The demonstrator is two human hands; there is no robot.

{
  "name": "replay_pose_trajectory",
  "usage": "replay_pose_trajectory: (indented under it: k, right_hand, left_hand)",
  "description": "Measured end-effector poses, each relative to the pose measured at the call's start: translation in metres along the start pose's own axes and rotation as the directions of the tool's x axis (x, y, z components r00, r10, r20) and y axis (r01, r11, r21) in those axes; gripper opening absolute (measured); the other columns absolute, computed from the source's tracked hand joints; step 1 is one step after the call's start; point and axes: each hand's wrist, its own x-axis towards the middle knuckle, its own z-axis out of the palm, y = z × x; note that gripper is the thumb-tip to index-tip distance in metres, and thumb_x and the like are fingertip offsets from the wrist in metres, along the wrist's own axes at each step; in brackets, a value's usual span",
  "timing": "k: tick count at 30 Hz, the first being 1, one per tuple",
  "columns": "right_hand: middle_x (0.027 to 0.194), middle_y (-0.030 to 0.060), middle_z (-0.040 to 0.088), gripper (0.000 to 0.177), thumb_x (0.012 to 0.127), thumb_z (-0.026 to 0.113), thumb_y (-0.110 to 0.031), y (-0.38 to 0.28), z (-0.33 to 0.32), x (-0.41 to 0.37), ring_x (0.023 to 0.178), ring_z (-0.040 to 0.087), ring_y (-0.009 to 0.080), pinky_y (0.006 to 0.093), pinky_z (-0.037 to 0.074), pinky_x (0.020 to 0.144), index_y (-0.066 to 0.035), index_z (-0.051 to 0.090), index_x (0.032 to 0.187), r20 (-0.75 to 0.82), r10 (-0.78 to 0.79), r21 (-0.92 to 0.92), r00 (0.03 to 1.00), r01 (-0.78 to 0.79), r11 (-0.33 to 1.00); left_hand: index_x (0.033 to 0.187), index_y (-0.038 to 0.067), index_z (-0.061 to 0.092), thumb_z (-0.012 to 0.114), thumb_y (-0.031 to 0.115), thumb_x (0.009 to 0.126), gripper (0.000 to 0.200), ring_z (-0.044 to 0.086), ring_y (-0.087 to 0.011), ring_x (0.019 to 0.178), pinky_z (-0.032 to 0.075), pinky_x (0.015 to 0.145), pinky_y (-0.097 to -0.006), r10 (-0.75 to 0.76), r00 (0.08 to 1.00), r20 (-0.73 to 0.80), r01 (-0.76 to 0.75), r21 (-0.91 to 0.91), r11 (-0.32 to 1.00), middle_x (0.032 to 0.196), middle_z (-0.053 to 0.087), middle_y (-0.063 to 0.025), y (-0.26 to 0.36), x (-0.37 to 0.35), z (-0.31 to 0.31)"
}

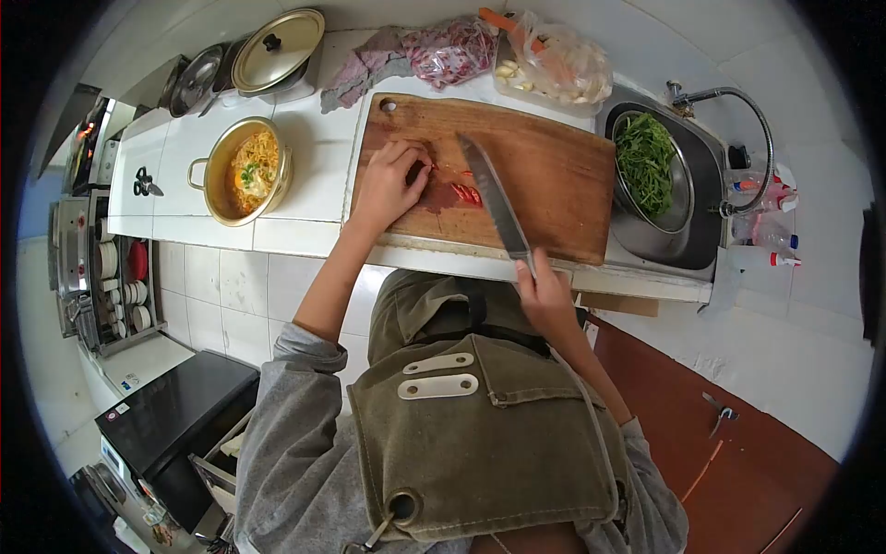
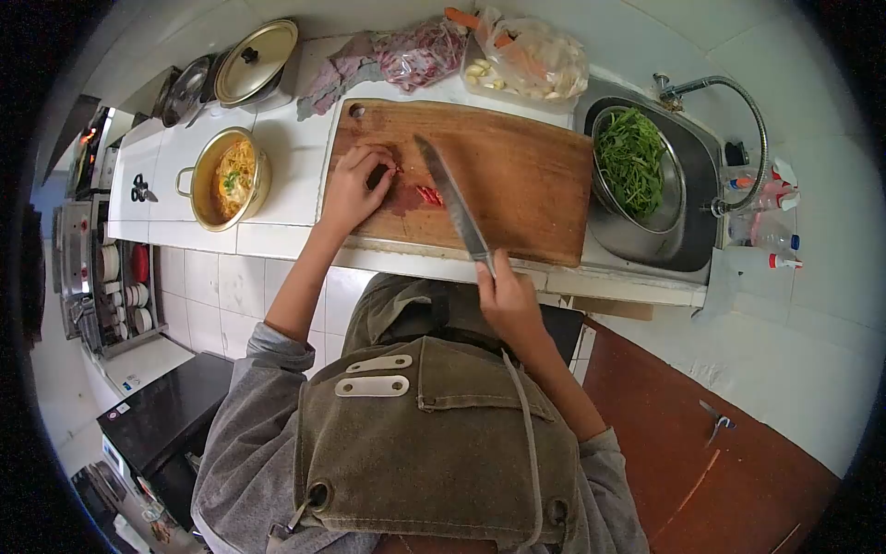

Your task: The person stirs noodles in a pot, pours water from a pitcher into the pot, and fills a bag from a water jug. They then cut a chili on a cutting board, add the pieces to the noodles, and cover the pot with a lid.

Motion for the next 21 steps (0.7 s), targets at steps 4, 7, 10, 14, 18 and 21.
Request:
replay_pose_trajectory:
  k: [4, 7, 10, 14, 18, 21]
  right_hand:
    - [0.068, 0.0257, 0.056, 0.022, 0.089, 0.047, -0.02, 0.015, -0.013, 0.011, 0.066, 0.056, 0.0451, 0.0524, 0.041, 0.059, 0.002, 0.044, 0.095, -0.047, 0.024, -0.049, 0.999, -0.026, 0.998]
    - [0.079, 0.0245, 0.056, 0.021, 0.088, 0.048, -0.019, 0.029, -0.007, 0.018, 0.073, 0.057, 0.0437, 0.0509, 0.043, 0.063, 0.0, 0.045, 0.097, -0.233, -0.096, -0.259, 0.968, 0.034, 0.965]
    - [0.089, 0.0216, 0.054, 0.021, 0.088, 0.049, -0.019, 0.034, -0.002, 0.033, 0.084, 0.055, 0.0412, 0.0486, 0.045, 0.067, -0.001, 0.045, 0.099, -0.266, -0.069, -0.305, 0.962, -0.015, 0.952]
    - [0.093, 0.0196, 0.051, 0.022, 0.085, 0.053, -0.017, 0.031, -0.002, 0.052, 0.087, 0.053, 0.0378, 0.0455, 0.045, 0.071, -0.002, 0.046, 0.099, -0.29, -0.136, -0.323, 0.947, 0.037, 0.946]
    - [0.1, 0.0183, 0.05, 0.026, 0.08, 0.06, -0.014, 0.028, -0.002, 0.062, 0.09, 0.05, 0.0346, 0.0422, 0.043, 0.076, -0.002, 0.048, 0.099, -0.279, -0.255, -0.412, 0.926, 0.125, 0.902]
    - [0.101, 0.0177, 0.049, 0.028, 0.078, 0.061, -0.014, 0.003, 0.0, 0.069, 0.092, 0.049, 0.0344, 0.0419, 0.042, 0.078, -0.001, 0.05, 0.1, -0.319, -0.356, -0.41, 0.878, 0.211, 0.887]
  left_hand:
    - [0.089, 0.006, 0.06, 0.065, 0.01, 0.071, 0.019, 0.053, -0.0271, 0.097, 0.039, 0.083, -0.0366, -0.007, 0.999, 0.045, 0.005, 0.045, 0.999, 0.097, 0.06, -0.0076, 0.008, -0.001, -0.006]
    - [0.094, 0.008, 0.06, 0.065, 0.015, 0.071, 0.024, 0.052, -0.0261, 0.099, 0.037, 0.085, -0.0367, 0.088, 0.986, 0.142, -0.096, 0.052, 0.994, 0.1, 0.061, -0.0065, 0.023, -0.005, -0.01]
    - [0.098, 0.01, 0.062, 0.064, 0.019, 0.075, 0.025, 0.051, -0.0246, 0.099, 0.037, 0.084, -0.036, 0.122, 0.972, 0.202, -0.135, 0.051, 0.99, 0.102, 0.06, -0.0054, 0.031, -0.006, -0.001]
    - [0.095, 0.01, 0.064, 0.064, 0.021, 0.077, 0.021, 0.052, -0.0232, 0.097, 0.037, 0.084, -0.035, 0.18, 0.954, 0.241, -0.191, 0.021, 0.981, 0.098, 0.06, -0.0047, 0.029, -0.005, 0.007]
    - [0.09, 0.009, 0.064, 0.065, 0.02, 0.075, 0.019, 0.053, -0.0223, 0.094, 0.04, 0.084, -0.0342, 0.163, 0.953, 0.255, -0.164, -0.017, 0.986, 0.093, 0.06, -0.0041, 0.028, -0.004, 0.011]
    - [0.089, 0.008, 0.064, 0.065, 0.017, 0.075, 0.017, 0.055, -0.0253, 0.09, 0.044, 0.081, -0.035, 0.153, 0.964, 0.216, -0.136, -0.093, 0.986, 0.091, 0.06, -0.0068, 0.022, -0.012, 0.019]
